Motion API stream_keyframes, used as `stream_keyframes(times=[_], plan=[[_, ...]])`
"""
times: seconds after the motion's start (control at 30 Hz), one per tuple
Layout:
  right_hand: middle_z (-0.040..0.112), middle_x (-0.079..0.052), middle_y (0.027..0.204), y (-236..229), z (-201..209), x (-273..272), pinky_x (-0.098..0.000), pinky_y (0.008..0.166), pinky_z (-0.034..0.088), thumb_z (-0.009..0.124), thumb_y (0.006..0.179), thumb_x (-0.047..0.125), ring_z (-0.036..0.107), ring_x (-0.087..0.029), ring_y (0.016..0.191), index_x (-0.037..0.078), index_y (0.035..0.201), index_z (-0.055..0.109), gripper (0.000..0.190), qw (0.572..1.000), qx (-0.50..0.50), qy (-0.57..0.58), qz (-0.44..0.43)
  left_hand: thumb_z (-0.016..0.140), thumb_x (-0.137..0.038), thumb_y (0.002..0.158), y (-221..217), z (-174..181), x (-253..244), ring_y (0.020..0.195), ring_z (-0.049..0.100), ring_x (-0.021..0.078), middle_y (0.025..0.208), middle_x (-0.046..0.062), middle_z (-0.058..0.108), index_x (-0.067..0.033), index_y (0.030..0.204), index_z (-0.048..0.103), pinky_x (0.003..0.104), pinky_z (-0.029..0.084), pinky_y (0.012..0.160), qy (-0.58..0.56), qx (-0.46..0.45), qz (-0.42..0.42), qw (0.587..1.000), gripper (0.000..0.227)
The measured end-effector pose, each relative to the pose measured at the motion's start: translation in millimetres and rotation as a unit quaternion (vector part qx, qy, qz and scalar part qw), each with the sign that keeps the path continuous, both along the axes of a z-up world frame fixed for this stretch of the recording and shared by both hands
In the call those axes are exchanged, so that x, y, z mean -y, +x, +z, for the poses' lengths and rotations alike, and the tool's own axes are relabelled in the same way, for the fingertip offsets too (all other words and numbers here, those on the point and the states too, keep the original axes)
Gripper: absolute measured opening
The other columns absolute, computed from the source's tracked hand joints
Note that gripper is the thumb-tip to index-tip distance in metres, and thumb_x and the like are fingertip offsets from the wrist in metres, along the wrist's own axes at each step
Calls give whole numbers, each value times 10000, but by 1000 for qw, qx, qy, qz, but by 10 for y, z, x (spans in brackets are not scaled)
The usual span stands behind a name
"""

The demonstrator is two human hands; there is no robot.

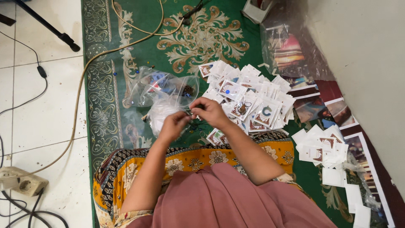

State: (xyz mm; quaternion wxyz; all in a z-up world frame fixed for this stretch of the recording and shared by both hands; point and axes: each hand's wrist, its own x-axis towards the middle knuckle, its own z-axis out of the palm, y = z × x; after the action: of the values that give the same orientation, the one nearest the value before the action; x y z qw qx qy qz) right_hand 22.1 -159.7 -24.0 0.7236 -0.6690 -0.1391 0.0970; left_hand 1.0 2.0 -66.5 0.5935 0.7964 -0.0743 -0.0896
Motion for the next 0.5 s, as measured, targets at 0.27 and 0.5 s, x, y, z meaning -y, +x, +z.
stream_keyframes(times=[0.27, 0.5], plan=[[624, -179, 751, 77, -956, -275, -174, 389, 454, 457, 870, 122, 617, -164, 578, 8, 942, 530, 154, 977, -184, -75, 77, 520, -107, 819, 163, -222, -446, 630, 494, 113, 638, 33, 568, -106, 842, 592, 263, 419, 640, -37, 10, 180, 983, 76], [633, -108, 778, 209, -1849, -456, -363, 676, 530, 559, 784, 326, 634, -272, 810, 205, 880, 657, 183, 800, 19, -599, 15, 511, -259, 774, 162, -392, -360, 764, 601, 344, 709, 97, 634, -204, 902, 584, 447, 465, 693, 266, -32, 87, 959, 157]])
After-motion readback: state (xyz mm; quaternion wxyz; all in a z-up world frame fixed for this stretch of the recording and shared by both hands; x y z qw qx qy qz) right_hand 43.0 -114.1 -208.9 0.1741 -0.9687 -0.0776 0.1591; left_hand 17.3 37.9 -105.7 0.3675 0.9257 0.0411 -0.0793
